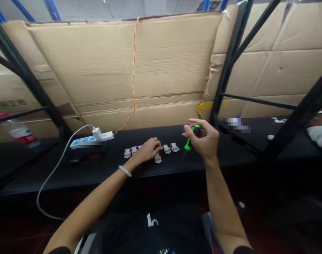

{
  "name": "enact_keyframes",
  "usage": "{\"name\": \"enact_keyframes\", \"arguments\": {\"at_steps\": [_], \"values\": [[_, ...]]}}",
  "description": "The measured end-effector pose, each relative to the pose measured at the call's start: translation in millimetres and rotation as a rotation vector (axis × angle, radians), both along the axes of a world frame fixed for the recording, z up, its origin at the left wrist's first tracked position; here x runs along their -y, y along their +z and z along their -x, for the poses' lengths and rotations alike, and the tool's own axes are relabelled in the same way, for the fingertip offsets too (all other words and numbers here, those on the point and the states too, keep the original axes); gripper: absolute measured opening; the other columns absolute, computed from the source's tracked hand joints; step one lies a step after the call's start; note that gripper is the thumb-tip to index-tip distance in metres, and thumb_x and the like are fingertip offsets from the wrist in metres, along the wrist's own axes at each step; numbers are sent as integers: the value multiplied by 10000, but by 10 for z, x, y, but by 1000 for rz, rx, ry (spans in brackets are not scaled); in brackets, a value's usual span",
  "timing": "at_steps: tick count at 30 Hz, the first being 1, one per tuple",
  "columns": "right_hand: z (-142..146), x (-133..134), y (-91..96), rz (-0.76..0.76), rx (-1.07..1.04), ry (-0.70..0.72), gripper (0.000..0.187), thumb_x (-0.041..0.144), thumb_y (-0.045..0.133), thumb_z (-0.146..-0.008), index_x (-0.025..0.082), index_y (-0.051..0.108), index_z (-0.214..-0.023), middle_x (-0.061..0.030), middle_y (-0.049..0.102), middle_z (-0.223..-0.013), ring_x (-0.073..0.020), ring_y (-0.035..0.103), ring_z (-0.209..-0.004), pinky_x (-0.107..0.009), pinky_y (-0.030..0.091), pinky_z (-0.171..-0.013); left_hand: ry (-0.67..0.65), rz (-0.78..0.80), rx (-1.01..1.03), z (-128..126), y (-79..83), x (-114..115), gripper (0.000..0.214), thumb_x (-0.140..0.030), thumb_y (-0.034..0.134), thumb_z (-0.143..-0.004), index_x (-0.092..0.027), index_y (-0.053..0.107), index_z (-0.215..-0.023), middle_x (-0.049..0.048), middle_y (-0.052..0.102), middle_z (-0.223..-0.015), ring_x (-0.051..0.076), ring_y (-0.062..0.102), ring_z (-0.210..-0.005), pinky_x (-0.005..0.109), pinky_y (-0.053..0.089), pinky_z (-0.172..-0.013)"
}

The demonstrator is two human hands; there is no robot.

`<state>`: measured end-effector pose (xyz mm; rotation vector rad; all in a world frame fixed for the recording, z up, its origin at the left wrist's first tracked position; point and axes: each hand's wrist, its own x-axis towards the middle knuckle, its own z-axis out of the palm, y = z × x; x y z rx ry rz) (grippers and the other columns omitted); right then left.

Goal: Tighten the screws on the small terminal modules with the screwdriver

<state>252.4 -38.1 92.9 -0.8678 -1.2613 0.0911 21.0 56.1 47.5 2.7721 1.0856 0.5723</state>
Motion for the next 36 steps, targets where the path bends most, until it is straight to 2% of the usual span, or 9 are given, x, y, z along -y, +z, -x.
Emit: {"name": "enact_keyframes", "arguments": {"at_steps": [3, 5, 11, 17, 23, 28, 31, 36], "values": [[-1, 4, 2, -9, 3, -5, 275, 396, 824, -910, 206, 770, -1103, 4, 751, -822, -210, 821, -660, -283, 662, -564, 163, 180, 86, -76, -10, -133, 237, -358, 680, -968, -169, 795, -883, 76, 769, -938, 239, 694, -906, 327, 527, -833], [0, 6, 2, -8, 7, -14, 269, 395, 812, -920, 203, 769, -1104, 0, 750, -827, -213, 822, -662, -285, 659, -556, 221, 249, 101, -109, -31, -182, 262, -377, 699, -952, -156, 829, -901, 80, 796, -884, 236, 709, -834, 318, 516, -768], [-4, 2, 0, -7, 7, -33, 276, 438, 800, -921, 220, 771, -1088, 0, 754, -832, -216, 823, -668, -290, 663, -552, 304, 260, 85, -145, -90, -212, 279, -403, 730, -943, -168, 860, -868, 104, 815, -828, 249, 731, -785, 321, 510, -735], [-14, 7, 10, -15, 1, -43, 256, 418, 802, -920, 220, 776, -1080, 2, 742, -824, -212, 820, -657, -277, 647, -532, 304, 214, 65, -179, -93, -217, 291, -400, 728, -955, -171, 861, -835, 117, 819, -839, 250, 732, -806, 316, 500, -758], [-39, -6, 2, -13, -26, -39, 304, 443, 822, -903, 213, 772, -1094, 9, 743, -812, -210, 814, -656, -296, 669, -561, 293, 185, 50, -181, -59, -194, 350, -425, 710, -966, -173, 841, -760, 102, 794, -753, 233, 707, -745, 307, 484, -745], [-68, -39, 2, -74, -46, -62, 454, 490, 910, -817, 215, 754, -1143, -17, 790, -841, -222, 809, -716, -348, 687, -671, 265, 148, 72, -51, 22, -129, 322, -389, 643, -1004, -167, 868, -938, 107, 837, -954, 249, 725, -886, 309, 495, -806], [-75, -42, 21, -111, -60, -99, 528, 557, 928, -783, 220, 745, -1147, -30, 803, -860, -226, 807, -763, -359, 686, -718, 245, 142, 44, 23, 45, -114, 305, -386, 662, -988, -174, 869, -919, 107, 835, -939, 260, 729, -896, 320, 500, -837], [-71, -21, 44, -87, -59, -110, 498, 616, 917, -772, 227, 766, -1044, -28, 793, -846, -229, 801, -748, -366, 686, -699, 226, 181, -23, -8, 15, -145, 340, -378, 617, -1014, -187, 864, -880, 98, 834, -957, 247, 732, -891, 323, 506, -874]]}}
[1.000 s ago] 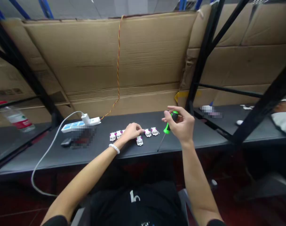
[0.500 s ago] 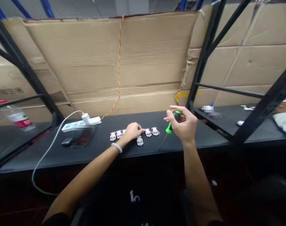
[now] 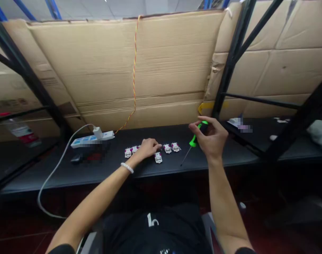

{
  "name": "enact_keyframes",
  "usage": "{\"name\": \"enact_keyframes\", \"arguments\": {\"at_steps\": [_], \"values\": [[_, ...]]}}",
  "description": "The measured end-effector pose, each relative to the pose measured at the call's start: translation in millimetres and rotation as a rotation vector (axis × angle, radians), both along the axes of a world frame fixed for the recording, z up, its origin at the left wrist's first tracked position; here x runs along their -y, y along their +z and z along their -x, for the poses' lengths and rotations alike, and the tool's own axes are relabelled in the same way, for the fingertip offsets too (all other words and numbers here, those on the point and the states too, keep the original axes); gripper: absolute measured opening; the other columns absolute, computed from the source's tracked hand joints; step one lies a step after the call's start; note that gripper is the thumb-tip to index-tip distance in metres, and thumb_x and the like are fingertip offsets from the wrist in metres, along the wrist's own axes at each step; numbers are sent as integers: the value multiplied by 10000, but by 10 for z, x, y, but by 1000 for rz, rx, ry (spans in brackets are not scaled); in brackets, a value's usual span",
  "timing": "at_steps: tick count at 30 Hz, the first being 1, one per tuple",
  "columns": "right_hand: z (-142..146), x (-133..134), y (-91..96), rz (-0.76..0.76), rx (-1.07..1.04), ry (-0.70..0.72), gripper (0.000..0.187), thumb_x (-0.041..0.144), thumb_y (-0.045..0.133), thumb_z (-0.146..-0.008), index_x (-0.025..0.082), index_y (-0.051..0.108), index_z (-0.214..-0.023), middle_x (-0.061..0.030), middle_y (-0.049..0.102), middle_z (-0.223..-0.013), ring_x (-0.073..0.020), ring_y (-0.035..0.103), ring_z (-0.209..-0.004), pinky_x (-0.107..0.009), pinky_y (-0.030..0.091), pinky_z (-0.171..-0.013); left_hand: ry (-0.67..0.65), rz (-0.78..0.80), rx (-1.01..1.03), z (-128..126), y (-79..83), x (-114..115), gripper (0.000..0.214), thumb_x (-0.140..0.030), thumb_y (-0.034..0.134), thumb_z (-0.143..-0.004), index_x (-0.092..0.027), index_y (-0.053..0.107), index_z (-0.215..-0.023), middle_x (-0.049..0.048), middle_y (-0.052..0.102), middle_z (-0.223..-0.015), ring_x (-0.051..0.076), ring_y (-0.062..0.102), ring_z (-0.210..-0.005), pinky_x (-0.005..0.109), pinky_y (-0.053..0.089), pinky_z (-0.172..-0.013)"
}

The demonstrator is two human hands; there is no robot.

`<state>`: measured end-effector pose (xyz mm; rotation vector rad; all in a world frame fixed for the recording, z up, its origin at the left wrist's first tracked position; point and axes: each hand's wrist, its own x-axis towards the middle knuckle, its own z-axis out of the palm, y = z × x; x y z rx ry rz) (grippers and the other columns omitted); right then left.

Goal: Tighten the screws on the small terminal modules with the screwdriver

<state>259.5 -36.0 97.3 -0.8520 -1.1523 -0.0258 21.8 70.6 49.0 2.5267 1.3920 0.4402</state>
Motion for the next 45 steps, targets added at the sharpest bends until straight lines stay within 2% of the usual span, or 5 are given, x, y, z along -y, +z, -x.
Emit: {"name": "enact_keyframes", "arguments": {"at_steps": [22, 28, 35, 40, 45], "values": [[34, 9, -22, 68, -54, 80, 383, 526, 886, -839, 197, 784, -1007, -15, 778, -784, -229, 820, -631, -296, 676, -537, -36, 88, 95, -88, -46, 0, 381, -346, 540, -1012, -178, 841, -850, 71, 814, -898, 241, 737, -875, 305, 528, -840], [61, 72, 11, 95, -103, 58, 411, 539, 875, -833, 187, 805, -1033, -17, 780, -746, -168, 709, -457, -256, 578, -368, -144, 20, 208, 123, 23, 237, 316, -341, 541, -1045, -186, 815, -1024, 90, 791, -1129, 249, 736, -1070, 334, 559, -999], [155, -5, 2, 15, -185, 58, 441, 602, 828, -872, 180, 803, -998, -43, 797, -754, -151, 659, -406, -252, 522, -341, -371, -35, 195, 410, -205, 552, 362, -238, 714, -984, -241, 713, -1346, 112, 665, -1480, 284, 628, -1384, 471, 472, -1239], [411, -77, -129, 29, -176, 185, 561, 635, 836, -855, 191, 797, -1195, -12, 790, -786, -161, 723, -471, -244, 561, -391, -359, -30, 302, 429, -350, 666, 343, -222, 710, -999, -227, 711, -1343, 132, 677, -1433, 298, 620, -1371, 504, 471, -1237], [702, -69, -249, -32, -163, 259, 424, 546, 819, -911, 231, 806, -1194, -15, 802, -839, -150, 727, -489, -261, 606, -432, -429, 22, 379, 452, -377, 700, 333, -258, 730, -1005, -238, 726, -1338, 130, 678, -1426, 299, 612, -1367, 514, 457, -1241]]}}
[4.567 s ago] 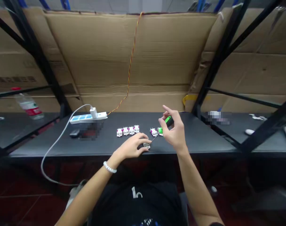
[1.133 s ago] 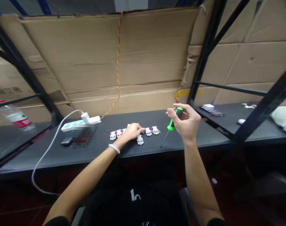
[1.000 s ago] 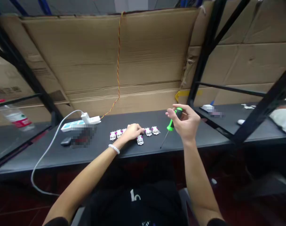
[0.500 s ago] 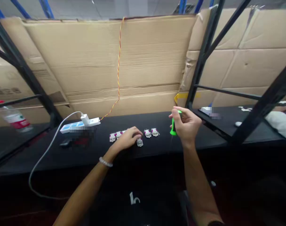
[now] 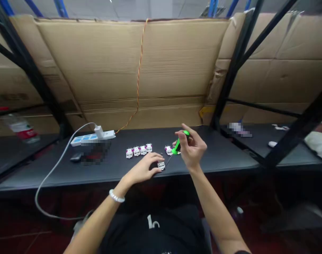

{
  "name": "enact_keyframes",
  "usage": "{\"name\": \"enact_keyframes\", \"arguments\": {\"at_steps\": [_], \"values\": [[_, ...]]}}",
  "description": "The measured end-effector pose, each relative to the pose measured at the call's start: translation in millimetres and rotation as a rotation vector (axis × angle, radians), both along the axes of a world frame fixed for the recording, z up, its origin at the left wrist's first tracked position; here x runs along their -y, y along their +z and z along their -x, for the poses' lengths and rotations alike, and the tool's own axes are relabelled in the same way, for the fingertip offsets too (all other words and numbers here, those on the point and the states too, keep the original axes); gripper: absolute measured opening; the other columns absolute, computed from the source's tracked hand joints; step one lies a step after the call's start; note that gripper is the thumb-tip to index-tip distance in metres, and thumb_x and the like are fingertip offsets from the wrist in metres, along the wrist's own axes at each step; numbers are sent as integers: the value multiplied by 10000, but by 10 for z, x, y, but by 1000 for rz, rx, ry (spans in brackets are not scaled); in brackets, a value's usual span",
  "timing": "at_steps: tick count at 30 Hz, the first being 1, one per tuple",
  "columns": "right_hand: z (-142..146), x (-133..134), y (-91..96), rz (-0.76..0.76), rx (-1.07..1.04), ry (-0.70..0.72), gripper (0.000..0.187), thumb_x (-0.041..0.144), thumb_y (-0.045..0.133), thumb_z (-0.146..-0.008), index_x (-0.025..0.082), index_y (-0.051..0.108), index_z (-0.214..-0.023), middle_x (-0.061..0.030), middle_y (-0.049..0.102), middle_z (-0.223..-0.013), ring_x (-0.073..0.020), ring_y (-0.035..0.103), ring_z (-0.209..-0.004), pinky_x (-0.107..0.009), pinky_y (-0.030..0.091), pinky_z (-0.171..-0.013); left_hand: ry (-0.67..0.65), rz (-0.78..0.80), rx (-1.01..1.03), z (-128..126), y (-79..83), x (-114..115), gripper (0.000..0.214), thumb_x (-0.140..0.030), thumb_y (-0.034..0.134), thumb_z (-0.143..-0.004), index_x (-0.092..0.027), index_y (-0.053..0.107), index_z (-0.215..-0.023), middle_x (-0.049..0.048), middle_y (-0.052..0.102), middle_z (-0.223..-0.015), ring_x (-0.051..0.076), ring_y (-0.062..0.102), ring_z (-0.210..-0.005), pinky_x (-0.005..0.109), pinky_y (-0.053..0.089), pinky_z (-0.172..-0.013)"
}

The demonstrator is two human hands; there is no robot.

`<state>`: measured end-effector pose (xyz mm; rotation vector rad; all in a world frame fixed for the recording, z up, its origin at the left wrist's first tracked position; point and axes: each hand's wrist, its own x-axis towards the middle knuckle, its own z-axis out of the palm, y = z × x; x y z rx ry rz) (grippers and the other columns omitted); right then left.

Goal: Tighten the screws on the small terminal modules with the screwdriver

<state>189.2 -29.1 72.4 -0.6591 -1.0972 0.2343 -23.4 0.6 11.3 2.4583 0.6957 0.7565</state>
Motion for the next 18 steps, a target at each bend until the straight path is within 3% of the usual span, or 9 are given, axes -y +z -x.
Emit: {"name": "enact_keyframes", "arguments": {"at_steps": [18], "values": [[66, -118, -135, -20, -6, -34, 396, 511, 810, -925, 228, 794, -1202, 6, 766, -792, -142, 708, -472, -251, 581, -419, -35, 50, 58, -4, -23, -39, 360, -211, 810, -928, -237, 781, -1286, 116, 711, -1362, 293, 638, -1305, 488, 477, -1195]]}}
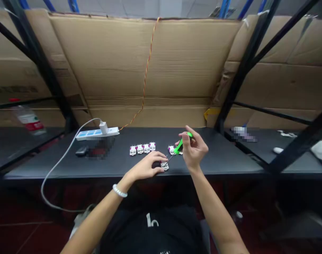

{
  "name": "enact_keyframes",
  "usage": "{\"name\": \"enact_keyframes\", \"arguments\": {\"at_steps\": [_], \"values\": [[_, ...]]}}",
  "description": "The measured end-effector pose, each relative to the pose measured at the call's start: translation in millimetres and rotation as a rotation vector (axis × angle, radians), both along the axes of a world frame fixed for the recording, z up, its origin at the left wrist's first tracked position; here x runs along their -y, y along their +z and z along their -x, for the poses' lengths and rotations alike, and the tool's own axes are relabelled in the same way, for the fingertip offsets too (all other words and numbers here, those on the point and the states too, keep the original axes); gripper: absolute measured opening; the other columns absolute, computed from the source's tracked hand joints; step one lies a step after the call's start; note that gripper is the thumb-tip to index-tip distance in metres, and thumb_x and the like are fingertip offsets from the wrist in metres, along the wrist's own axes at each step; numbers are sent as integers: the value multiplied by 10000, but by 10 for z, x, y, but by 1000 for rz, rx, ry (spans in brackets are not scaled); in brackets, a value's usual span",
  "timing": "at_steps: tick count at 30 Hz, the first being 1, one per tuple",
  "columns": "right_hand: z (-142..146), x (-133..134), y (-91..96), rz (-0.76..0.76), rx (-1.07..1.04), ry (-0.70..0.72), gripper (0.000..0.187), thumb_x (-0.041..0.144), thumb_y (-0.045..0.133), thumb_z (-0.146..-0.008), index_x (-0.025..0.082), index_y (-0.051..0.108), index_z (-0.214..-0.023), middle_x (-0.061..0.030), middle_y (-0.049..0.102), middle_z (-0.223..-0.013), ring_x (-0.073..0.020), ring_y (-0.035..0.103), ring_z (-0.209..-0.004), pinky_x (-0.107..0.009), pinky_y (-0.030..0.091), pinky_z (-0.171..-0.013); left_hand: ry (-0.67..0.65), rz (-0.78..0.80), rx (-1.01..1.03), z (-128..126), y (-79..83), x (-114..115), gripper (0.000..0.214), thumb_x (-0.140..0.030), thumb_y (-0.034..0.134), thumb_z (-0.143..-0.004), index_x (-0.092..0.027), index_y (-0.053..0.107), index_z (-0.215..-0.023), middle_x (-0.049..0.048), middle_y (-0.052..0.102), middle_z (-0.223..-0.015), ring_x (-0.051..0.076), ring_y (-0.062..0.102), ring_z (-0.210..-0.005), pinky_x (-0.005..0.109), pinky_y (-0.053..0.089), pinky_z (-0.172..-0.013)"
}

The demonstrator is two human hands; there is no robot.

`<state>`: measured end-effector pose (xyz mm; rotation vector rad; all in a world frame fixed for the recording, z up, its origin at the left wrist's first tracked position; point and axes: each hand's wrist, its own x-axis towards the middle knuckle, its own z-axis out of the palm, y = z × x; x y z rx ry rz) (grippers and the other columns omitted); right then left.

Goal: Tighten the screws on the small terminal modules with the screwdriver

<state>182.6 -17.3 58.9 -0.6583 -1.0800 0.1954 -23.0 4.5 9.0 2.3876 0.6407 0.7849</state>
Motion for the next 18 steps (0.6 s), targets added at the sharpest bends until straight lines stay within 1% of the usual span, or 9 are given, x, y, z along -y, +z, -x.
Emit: {"name": "enact_keyframes", "arguments": {"at_steps": [3, 10, 13, 15, 16, 18], "values": [[10, 14, 9, 12, 13, -20, 409, 537, 798, -927, 230, 793, -1198, 3, 767, -793, -146, 712, -479, -255, 586, -422, 1, 3, 1, -2, 2, 0, 364, -196, 814, -919, -236, 783, -1279, 113, 713, -1355, 292, 641, -1299, 480, 479, -1190], [-3, 38, 13, 8, 50, 20, 380, 511, 806, -929, 240, 796, -1196, 5, 753, -802, -140, 700, -486, -263, 595, -441, 10, 4, 1, -5, 9, 8, 367, -185, 822, -909, -231, 787, -1272, 110, 715, -1347, 287, 643, -1300, 473, 476, -1192], [-24, 56, 26, 53, 184, 69, 434, 464, 819, -930, 260, 758, -1308, -25, 756, -958, -147, 736, -629, -273, 635, -540, 8, 4, 1, -6, 3, 5, 347, -194, 826, -910, -229, 794, -1253, 110, 720, -1338, 287, 647, -1293, 477, 481, -1189], [-24, 73, 48, 103, 290, 57, 498, 447, 823, -928, 276, 720, -1385, -53, 714, -1096, -152, 734, -762, -272, 645, -624, 12, 5, 1, -7, -2, 1, 336, -197, 832, -906, -228, 798, -1239, 111, 723, -1335, 289, 649, -1288, 478, 484, -1187], [-18, 82, 61, 127, 328, 45, 508, 441, 812, -936, 282, 707, -1408, -61, 682, -1142, -151, 719, -800, -271, 643, -652, 14, 5, 0, -8, -4, -1, 334, -193, 834, -903, -228, 799, -1234, 110, 723, -1334, 288, 649, -1287, 477, 485, -1187], [1, 101, 85, 154, 365, 48, 503, 430, 775, -963, 293, 686, -1438, -59, 634, -1159, -143, 685, -812, -269, 635, -668, 18, 0, -5, -11, -5, -2, 337, -186, 843, -892, -222, 801, -1224, 110, 724, -1329, 289, 651, -1281, 474, 489, -1183]]}}
